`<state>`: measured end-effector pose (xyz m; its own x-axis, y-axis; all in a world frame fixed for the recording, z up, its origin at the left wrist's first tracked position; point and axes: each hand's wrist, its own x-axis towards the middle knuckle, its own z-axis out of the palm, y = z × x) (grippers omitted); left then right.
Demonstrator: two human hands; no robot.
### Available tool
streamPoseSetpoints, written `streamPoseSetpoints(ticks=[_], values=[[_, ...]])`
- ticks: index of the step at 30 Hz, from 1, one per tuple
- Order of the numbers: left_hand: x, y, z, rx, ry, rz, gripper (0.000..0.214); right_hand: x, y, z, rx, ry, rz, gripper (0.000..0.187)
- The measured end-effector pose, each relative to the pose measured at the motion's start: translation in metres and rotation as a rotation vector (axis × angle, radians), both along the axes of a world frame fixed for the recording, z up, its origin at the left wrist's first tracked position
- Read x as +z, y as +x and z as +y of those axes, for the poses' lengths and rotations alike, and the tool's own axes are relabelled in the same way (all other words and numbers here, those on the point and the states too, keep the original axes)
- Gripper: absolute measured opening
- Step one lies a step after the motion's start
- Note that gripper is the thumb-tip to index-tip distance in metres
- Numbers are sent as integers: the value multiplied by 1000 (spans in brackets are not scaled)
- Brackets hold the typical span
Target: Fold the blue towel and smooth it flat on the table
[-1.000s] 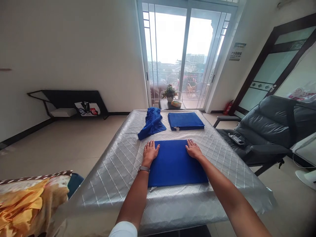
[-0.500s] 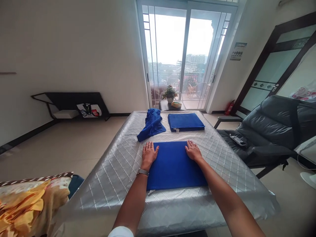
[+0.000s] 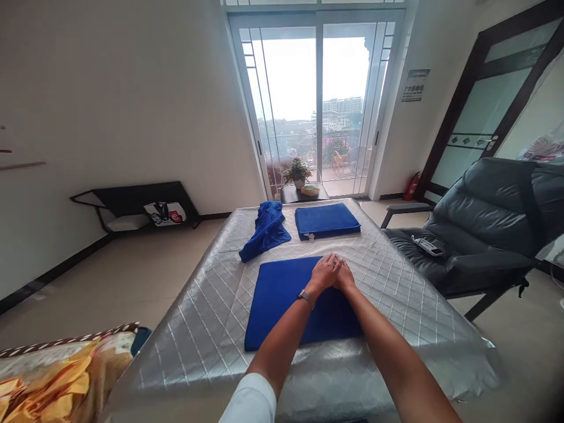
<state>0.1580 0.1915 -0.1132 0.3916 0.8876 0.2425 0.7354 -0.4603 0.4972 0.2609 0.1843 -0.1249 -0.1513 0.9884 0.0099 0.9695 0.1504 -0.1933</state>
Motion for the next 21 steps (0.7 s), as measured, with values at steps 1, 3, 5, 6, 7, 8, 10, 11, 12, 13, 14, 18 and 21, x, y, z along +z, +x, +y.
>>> streamPoseSetpoints(ticks=[1, 3, 5, 6, 7, 8, 10, 11, 12, 13, 14, 18, 21], values=[[-2, 8, 5, 16, -22, -25, 58, -1, 1, 0, 7, -3, -5, 72], [-6, 16, 9, 61, -41, -43, 59, -4, 3, 1, 6, -4, -3, 74], [-11, 16, 10, 85, -45, -59, 61, -5, 3, 1, 8, 6, 17, 74], [-12, 14, 9, 85, -49, -70, 62, -4, 2, 2, 9, 12, 27, 74], [-13, 11, 8, 77, -54, -79, 63, -4, 2, 2, 9, 16, 35, 74], [-14, 8, 7, 66, -60, -84, 64, -3, 1, 2, 8, 17, 39, 73], [-14, 3, 5, 58, -73, -67, 66, -1, 0, 1, 3, 16, 37, 72], [-14, -1, 5, 65, -75, -46, 67, 0, 0, 1, 1, 13, 33, 70], [-14, -5, 4, 77, -75, -19, 69, 1, -1, 1, -2, 9, 30, 68], [-14, -10, 4, 90, -71, 15, 70, 1, -2, 2, -9, 5, 30, 65], [-14, -17, 3, 102, -63, 54, 70, 2, -3, 2, -22, 2, 31, 63], [-14, -60, 1, 170, -21, 196, 69, 2, -7, 5, -81, 2, 46, 63], [-15, -108, -2, 263, -8, 289, 67, 2, -8, 6, -88, -5, 48, 65]])
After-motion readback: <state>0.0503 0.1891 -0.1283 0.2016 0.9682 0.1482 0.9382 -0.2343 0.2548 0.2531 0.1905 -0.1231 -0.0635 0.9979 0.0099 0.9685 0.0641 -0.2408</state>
